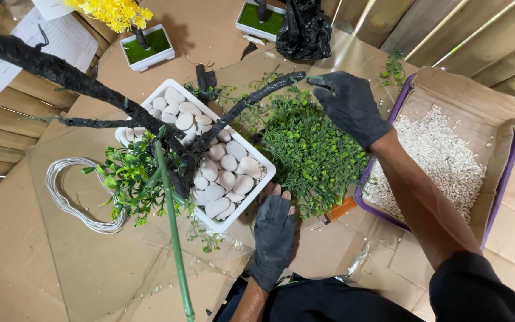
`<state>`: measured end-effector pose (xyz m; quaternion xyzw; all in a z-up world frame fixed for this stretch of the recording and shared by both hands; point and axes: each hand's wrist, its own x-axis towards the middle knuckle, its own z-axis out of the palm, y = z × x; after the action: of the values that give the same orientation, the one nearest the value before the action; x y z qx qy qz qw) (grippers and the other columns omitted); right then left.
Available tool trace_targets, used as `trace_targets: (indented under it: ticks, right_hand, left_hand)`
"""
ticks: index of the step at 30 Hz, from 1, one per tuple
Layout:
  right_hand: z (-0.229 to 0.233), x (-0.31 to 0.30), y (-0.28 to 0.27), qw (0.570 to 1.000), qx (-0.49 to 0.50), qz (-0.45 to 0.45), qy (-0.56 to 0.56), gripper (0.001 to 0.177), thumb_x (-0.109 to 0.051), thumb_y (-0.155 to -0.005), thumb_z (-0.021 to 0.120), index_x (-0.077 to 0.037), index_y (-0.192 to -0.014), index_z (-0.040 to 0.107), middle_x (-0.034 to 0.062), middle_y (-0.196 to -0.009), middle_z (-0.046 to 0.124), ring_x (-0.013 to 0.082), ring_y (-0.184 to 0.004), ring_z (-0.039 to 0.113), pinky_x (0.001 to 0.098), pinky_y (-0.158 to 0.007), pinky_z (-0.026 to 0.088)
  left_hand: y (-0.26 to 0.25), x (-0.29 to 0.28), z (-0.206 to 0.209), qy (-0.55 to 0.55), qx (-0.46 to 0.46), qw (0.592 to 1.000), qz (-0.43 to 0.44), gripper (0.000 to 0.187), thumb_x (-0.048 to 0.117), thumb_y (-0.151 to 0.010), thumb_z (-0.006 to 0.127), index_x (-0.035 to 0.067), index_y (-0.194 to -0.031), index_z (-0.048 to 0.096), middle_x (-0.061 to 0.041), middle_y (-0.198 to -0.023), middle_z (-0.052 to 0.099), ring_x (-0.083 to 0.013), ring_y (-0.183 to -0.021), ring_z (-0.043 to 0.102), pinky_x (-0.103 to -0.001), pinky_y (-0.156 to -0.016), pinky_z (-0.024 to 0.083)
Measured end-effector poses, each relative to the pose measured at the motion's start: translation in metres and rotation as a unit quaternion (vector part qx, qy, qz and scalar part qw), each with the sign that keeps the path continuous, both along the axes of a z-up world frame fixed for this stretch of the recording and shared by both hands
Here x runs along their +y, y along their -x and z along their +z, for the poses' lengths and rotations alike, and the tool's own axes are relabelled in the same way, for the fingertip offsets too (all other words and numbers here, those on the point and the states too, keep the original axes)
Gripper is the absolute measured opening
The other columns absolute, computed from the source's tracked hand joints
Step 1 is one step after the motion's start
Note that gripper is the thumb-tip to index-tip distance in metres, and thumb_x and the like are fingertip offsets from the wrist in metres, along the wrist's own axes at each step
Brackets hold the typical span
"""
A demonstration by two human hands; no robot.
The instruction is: The person arranges small artificial green plants into a white rectangular planter filled with white stones. They use their gloved hands to pick up the plants from a pile on the table and insert them into the planter, adjusting the branches of a central artificial tree as needed.
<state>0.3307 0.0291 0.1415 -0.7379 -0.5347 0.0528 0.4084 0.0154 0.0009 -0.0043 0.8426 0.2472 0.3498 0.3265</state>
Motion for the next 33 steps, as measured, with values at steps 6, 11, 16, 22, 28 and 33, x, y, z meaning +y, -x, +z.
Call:
trace_targets:
  ticks: [6, 11, 16, 22, 28, 33]
  right_hand:
    - [0.019, 0.031, 0.005, 0.990, 0.120, 0.016, 0.076, 0.030, -0.018, -0.106, 0.064, 0.009, -0.120, 0.069, 0.0277, -0.105, 0.073, 0.0217, -0.052, 0.068, 0.0330, -0.047, 0.061]
    - [0.009, 0.067, -0.001, 0.957, 0.022, -0.044, 0.286, 0.021, -0.026, -0.092, 0.074, -0.013, -0.108, 0.080, 0.0121, -0.085, 0.073, 0.0305, -0.076, 0.065, 0.0506, -0.067, 0.048]
    - [0.006, 0.079, 0.001, 0.944, 0.071, -0.092, 0.310, 0.036, -0.001, -0.078, 0.059, -0.011, -0.107, 0.079, 0.0126, -0.092, 0.074, 0.0335, -0.080, 0.067, 0.0498, -0.066, 0.056]
    - [0.009, 0.050, -0.017, 0.990, 0.078, 0.044, 0.110, 0.025, 0.000, -0.090, 0.062, 0.001, -0.114, 0.072, 0.0257, -0.116, 0.071, 0.0376, -0.094, 0.068, 0.0497, -0.078, 0.057]
    - [0.061, 0.023, 0.001, 0.998, 0.045, 0.012, 0.043, 0.020, -0.007, -0.104, 0.061, 0.010, -0.112, 0.067, 0.0280, -0.118, 0.069, 0.0348, -0.093, 0.072, 0.0385, -0.079, 0.062]
    - [0.106, -0.006, 0.029, 0.999, 0.021, -0.029, -0.033, 0.028, -0.010, -0.104, 0.059, 0.013, -0.119, 0.065, 0.0320, -0.122, 0.067, 0.0396, -0.106, 0.069, 0.0431, -0.086, 0.059]
  left_hand:
    - [0.004, -0.003, 0.000, -0.070, 0.004, 0.997, 0.014, 0.043, 0.016, -0.106, 0.062, 0.014, -0.149, 0.054, -0.009, -0.157, 0.049, -0.0327, -0.142, 0.053, -0.044, -0.116, 0.050]
    - [0.003, -0.001, 0.006, -0.036, 0.002, 0.999, -0.014, 0.048, 0.010, -0.105, 0.064, 0.016, -0.151, 0.051, -0.008, -0.159, 0.046, -0.0334, -0.148, 0.046, -0.043, -0.122, 0.046]
    - [0.001, 0.000, 0.011, -0.034, 0.006, 0.999, -0.021, 0.045, 0.011, -0.107, 0.060, 0.014, -0.151, 0.051, -0.008, -0.159, 0.046, -0.0338, -0.149, 0.045, -0.043, -0.122, 0.045]
    - [0.000, 0.000, 0.007, -0.071, 0.004, 0.997, -0.027, 0.045, 0.010, -0.107, 0.061, 0.012, -0.151, 0.050, -0.010, -0.158, 0.047, -0.0380, -0.147, 0.047, -0.047, -0.122, 0.046]
    - [-0.001, 0.000, 0.013, -0.032, -0.012, 0.999, -0.033, 0.039, 0.012, -0.108, 0.056, 0.010, -0.147, 0.054, -0.010, -0.156, 0.049, -0.0362, -0.148, 0.046, -0.045, -0.124, 0.042]
    - [-0.002, 0.000, 0.014, -0.042, -0.016, 0.998, -0.032, 0.039, 0.012, -0.108, 0.057, 0.011, -0.146, 0.056, -0.010, -0.155, 0.050, -0.0357, -0.147, 0.047, -0.048, -0.126, 0.038]
